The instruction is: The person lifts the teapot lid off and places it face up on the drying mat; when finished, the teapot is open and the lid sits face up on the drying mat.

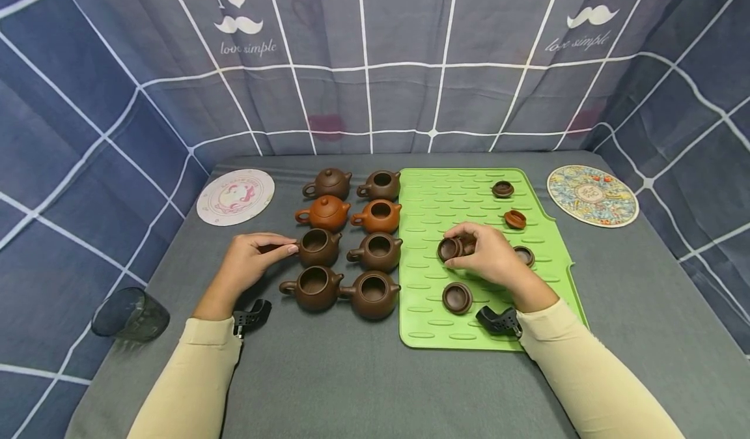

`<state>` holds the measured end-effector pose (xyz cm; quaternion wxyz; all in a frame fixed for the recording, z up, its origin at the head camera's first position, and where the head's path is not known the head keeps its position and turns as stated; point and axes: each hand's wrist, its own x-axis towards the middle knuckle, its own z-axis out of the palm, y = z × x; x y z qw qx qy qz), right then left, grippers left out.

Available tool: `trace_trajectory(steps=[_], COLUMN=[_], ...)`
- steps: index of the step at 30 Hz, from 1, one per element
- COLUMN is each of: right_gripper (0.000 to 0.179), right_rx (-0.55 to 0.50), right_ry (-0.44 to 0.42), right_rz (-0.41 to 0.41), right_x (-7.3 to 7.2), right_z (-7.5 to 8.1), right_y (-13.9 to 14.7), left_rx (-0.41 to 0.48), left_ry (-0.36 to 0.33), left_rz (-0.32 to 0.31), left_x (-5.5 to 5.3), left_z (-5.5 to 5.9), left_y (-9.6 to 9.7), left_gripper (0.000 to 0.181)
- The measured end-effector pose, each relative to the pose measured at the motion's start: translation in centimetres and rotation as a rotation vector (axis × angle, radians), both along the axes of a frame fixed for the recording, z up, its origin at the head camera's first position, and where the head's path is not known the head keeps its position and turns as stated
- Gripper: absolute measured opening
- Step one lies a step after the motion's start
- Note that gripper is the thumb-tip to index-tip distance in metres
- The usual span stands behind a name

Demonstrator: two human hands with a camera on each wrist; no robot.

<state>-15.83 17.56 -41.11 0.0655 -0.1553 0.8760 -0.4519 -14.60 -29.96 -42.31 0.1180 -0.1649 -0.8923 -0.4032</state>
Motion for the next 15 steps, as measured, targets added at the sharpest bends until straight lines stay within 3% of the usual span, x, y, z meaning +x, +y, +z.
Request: trace_trajectory(steps=[7,15], right_gripper=[0.052,0.064], right_rx=[0.017,-0.068], right_ry=[-0.041,-0.056], right_rz=[0.003,0.030], right_x=[0.11,0.46], right_z=[-0.24,0.10], right_y=[0.17,0.32], left_rx=[0.006,-0.003], left_ry=[0.001,0.001], left_rz=[-0.002,-0.004], left_x=[-0.02,-0.02], left_z=[-0.11,-0.01], left_y=[-0.06,-0.09], left_gripper=[0.012,0.012])
